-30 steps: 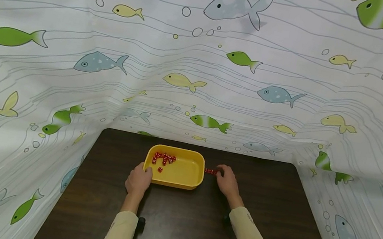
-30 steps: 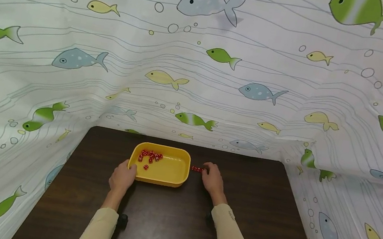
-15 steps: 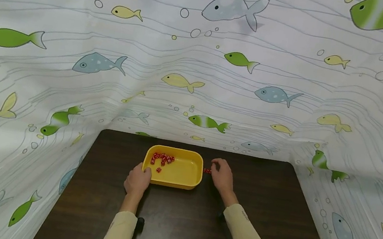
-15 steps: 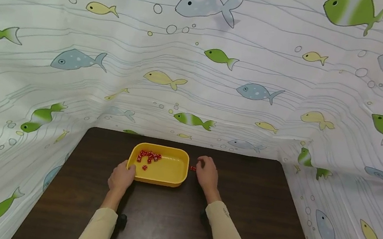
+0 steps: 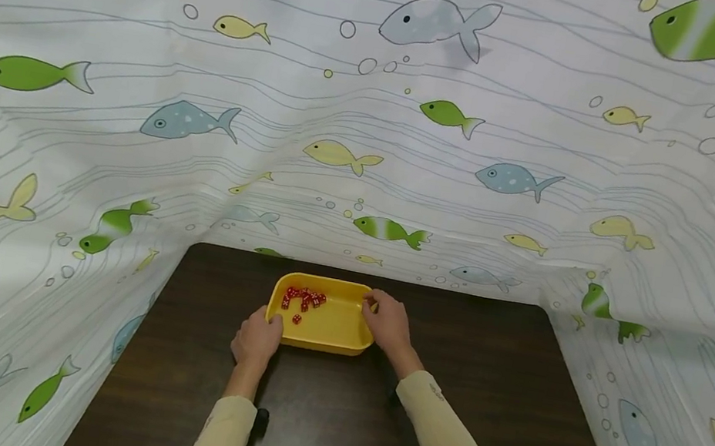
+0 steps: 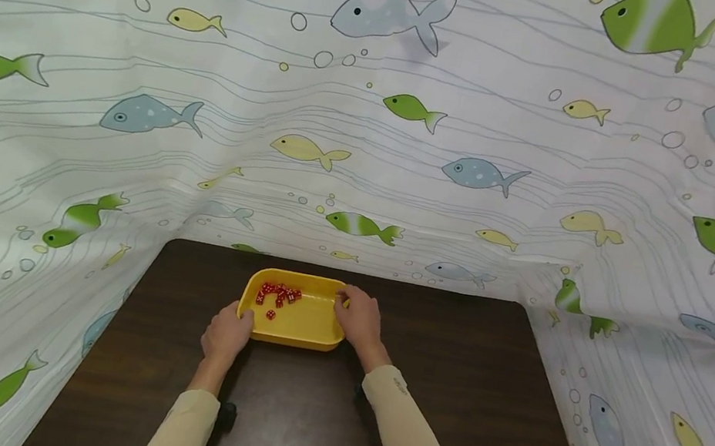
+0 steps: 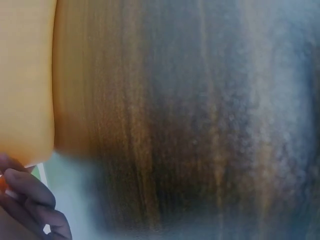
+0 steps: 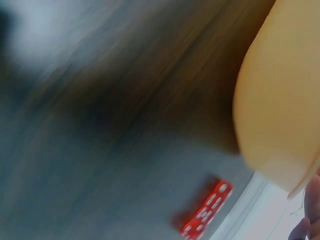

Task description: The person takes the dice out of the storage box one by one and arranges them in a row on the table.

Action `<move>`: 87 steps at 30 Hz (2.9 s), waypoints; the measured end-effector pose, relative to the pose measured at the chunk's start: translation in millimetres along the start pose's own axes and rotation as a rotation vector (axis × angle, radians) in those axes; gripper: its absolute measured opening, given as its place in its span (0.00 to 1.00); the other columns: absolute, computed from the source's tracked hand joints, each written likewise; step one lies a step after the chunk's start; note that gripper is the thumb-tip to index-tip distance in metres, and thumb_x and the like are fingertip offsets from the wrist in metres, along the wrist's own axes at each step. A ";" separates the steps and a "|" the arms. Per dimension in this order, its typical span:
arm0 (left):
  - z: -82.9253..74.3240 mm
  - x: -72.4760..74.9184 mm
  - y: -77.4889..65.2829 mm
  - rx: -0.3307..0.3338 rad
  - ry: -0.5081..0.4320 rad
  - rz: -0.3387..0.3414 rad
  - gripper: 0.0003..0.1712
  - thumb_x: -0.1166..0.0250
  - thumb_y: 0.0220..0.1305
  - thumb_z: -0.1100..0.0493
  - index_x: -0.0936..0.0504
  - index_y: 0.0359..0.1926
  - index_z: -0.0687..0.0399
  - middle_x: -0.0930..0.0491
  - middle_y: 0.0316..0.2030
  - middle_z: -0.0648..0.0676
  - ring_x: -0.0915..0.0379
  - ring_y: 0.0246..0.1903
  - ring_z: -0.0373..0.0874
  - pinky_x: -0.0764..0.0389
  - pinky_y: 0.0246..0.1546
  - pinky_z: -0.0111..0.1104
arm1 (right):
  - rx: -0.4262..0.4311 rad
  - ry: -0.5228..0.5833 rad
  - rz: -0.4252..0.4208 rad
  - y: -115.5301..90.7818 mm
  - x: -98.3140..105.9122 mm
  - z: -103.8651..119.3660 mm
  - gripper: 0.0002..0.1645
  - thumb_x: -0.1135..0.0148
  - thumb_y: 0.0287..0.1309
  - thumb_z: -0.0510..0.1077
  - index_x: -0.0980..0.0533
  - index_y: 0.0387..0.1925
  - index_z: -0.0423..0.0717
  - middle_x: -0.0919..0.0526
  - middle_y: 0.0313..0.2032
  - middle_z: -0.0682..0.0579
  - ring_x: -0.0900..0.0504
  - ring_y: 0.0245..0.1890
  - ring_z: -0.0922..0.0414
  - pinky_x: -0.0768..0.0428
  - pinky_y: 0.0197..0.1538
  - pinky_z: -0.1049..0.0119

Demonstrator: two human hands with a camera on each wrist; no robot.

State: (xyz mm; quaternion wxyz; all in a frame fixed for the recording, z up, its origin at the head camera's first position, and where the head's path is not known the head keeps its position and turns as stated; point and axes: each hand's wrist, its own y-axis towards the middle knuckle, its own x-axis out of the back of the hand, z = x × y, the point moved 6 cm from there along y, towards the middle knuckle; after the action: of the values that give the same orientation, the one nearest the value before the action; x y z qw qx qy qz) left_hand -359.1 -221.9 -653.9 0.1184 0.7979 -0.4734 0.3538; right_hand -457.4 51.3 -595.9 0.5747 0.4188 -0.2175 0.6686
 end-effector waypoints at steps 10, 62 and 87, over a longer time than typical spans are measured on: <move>-7.1 2.5 -0.5 -0.029 0.031 -0.001 0.19 0.49 0.78 0.48 0.19 0.47 0.56 0.25 0.27 0.55 0.30 0.25 0.50 0.36 0.31 0.40 | 0.082 -0.099 0.110 9.4 -30.3 41.8 0.15 0.32 0.72 0.49 0.13 0.55 0.53 0.09 0.41 0.58 0.20 0.31 0.61 0.17 0.52 0.54; -4.1 2.9 -5.7 -0.008 0.041 0.001 0.18 0.48 0.78 0.47 0.20 0.43 0.54 0.26 0.26 0.55 0.30 0.26 0.50 0.36 0.32 0.40 | 0.142 -0.252 0.305 4.0 -86.2 81.2 0.14 0.34 0.72 0.49 0.11 0.54 0.60 0.07 0.50 0.60 0.11 0.52 0.57 0.33 0.75 0.34; -7.5 3.2 -8.8 -0.033 0.068 -0.002 0.21 0.48 0.78 0.48 0.17 0.51 0.58 0.25 0.25 0.55 0.29 0.24 0.50 0.35 0.34 0.41 | 0.092 -0.239 0.335 5.0 -84.4 79.8 0.04 0.30 0.68 0.49 0.15 0.43 0.57 0.11 0.34 0.59 0.17 0.38 0.57 0.35 0.76 0.32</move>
State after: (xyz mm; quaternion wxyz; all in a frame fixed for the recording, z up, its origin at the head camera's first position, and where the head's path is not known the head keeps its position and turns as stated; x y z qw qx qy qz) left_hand -354.1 -215.5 -645.0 0.1479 0.7837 -0.4742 0.3729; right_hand -438.4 -61.0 -619.1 0.4061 0.4787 -0.3200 0.7096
